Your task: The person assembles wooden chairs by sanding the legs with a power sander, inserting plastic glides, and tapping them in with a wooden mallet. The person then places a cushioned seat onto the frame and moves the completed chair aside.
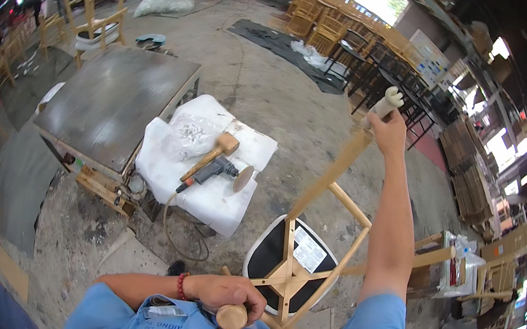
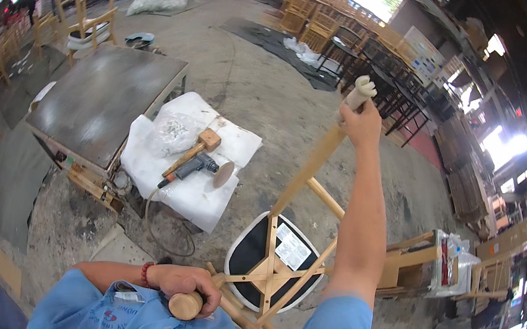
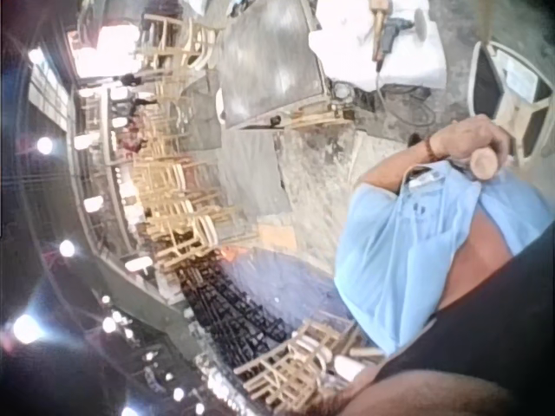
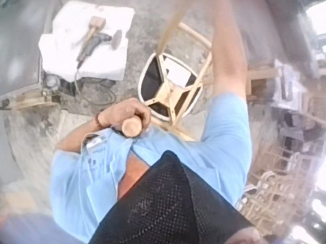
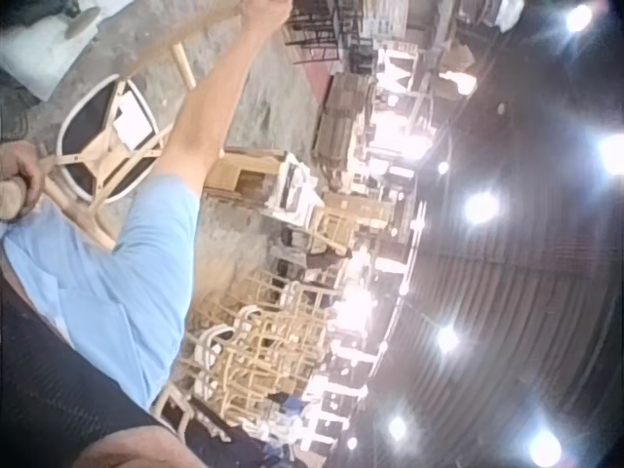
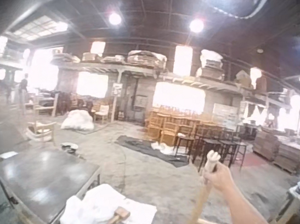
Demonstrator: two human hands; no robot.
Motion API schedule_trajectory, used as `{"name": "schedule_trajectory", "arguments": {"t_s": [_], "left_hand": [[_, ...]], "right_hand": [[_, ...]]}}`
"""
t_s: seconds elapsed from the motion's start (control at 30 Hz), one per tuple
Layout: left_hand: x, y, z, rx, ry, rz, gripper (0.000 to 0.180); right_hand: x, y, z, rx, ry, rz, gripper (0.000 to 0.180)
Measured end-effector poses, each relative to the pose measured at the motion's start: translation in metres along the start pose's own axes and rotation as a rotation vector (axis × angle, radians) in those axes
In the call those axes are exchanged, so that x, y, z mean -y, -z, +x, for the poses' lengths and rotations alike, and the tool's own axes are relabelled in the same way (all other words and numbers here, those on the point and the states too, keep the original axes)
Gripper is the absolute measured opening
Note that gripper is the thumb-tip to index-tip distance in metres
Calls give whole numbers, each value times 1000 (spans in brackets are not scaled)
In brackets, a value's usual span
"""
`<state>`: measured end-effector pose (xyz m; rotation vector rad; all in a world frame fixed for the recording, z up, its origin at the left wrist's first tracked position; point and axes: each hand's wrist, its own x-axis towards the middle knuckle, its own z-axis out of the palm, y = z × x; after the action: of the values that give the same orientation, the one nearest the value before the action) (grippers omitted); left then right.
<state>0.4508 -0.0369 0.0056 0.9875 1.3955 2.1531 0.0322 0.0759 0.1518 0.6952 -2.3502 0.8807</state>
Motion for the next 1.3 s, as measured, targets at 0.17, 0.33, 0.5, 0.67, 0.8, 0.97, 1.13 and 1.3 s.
{"name": "schedule_trajectory", "arguments": {"t_s": [0.17,0.33,0.5,0.67,0.8,0.97,1.13,1.3], "left_hand": [[8,7,-3,-193,22,192,69],[14,50,-22,-885,148,-264,59],[-6,66,-42,-996,90,-398,50],[17,74,-89,-1155,148,-222,38],[59,127,-211,-1579,390,399,38],[103,205,-331,-1971,789,590,49],[118,261,-362,-1964,964,634,52],[116,269,-371,-1918,1005,589,56]], "right_hand": [[13,12,-17,-20,118,-190,38],[75,-23,-125,-12,767,-103,47],[131,-55,-234,156,1060,-23,41],[158,-66,-277,267,906,66,46],[133,-38,-298,555,233,467,51],[52,45,-379,484,-578,819,44],[50,85,-509,403,-1090,753,40],[136,39,-568,784,-1552,236,36]]}}
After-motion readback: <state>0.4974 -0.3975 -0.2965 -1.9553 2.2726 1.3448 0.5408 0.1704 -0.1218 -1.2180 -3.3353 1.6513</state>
